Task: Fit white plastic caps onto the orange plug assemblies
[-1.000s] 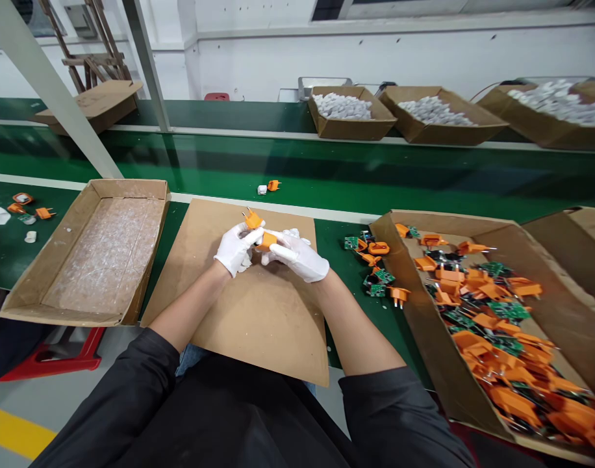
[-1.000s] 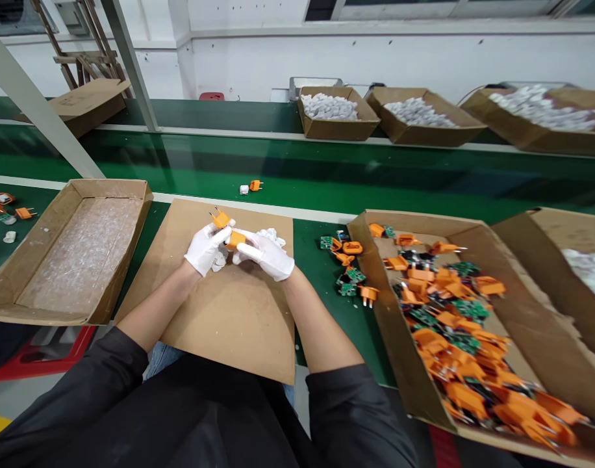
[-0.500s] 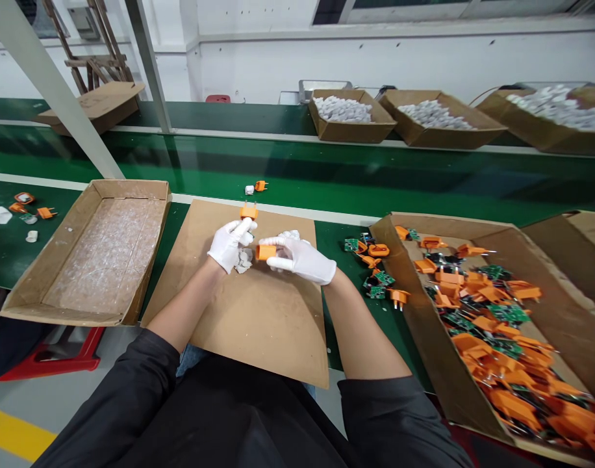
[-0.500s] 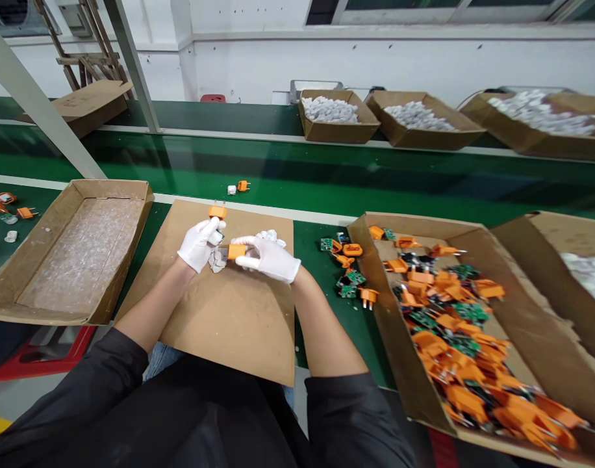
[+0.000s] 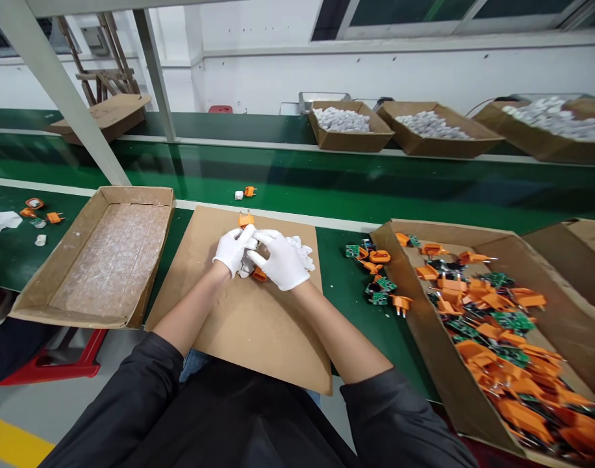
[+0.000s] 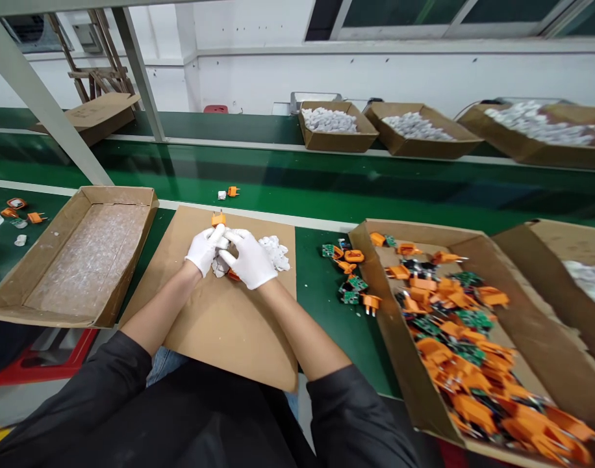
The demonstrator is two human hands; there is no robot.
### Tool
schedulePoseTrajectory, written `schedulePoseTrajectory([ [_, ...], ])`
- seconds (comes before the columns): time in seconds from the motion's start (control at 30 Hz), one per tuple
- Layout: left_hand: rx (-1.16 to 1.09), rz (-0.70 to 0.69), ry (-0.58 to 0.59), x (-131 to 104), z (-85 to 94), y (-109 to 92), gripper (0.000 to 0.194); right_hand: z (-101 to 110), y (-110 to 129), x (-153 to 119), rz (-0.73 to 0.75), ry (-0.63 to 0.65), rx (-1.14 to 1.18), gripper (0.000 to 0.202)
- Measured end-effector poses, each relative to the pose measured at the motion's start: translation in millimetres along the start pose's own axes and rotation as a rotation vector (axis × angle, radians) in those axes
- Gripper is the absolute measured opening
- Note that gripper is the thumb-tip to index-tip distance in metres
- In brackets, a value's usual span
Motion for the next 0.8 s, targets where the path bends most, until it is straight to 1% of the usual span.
schedulePoseTrajectory([
  [0.07, 0.052, -0.037, -0.039, 5, 4.1, 0, 0.037, -3, 1, 10, -0.025, 0.016, 0.023, 0.025],
  [0.13, 0.042, -0.048, -0.065, 9, 9.2, -2, 0.037, -1, -6, 25, 0.003, 0.017, 0.070, 0.025],
  [0.2, -0.016, -0.060, -0.099, 13, 14.7, -6, 0.039, 4, -20, 47, 0.037, -0.021, 0.120, 0.024],
  [0.23, -0.043, -0.072, -0.119, 15, 17.4, -8, 0.040, 7, -30, 61, 0.039, -0.020, 0.146, 0.023],
  [0.27, -0.060, -0.084, -0.138, 16, 19.9, -10, 0.041, 10, -42, 76, -0.006, -0.039, 0.159, 0.023],
  [0.3, -0.068, -0.093, -0.153, 17, 22.1, -11, 0.042, 13, -55, 90, -0.083, -0.047, 0.148, 0.023],
  [0.33, -0.066, -0.095, -0.159, 18, 23.7, -12, 0.043, 14, -69, 104, -0.192, -0.028, 0.130, 0.024],
  [0.37, -0.052, -0.090, -0.157, 19, 25.0, -12, 0.044, 16, -82, 116, -0.252, -0.025, 0.116, 0.026],
  [0.47, 0.020, -0.069, -0.136, 22, 27.0, -10, 0.047, 19, -116, 139, -0.391, -0.016, 0.068, 0.034],
  [0.53, 0.066, -0.080, -0.122, 24, 28.0, -8, 0.048, 20, -132, 142, -0.480, 0.009, 0.030, 0.038],
  [0.63, 0.112, -0.092, -0.109, 27, 29.6, -5, 0.049, 20, -145, 139, -0.549, 0.070, -0.020, 0.049],
  [0.73, 0.172, -0.080, -0.092, 27, 30.5, -3, 0.048, 26, -147, 130, -0.530, 0.138, -0.048, 0.060],
  [0.8, 0.224, -0.077, -0.086, 25, 30.2, -3, 0.048, 32, -145, 117, -0.475, 0.202, -0.047, 0.056],
])
Point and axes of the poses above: each hand's wrist, its own x-axis towards the middle knuckle, its own z-axis out of the back of the hand, y = z × x, the point moved 2 cm from there along x, towards the middle knuckle, and after that the axes turned 9 degrees about y, right-handed, at the moved point
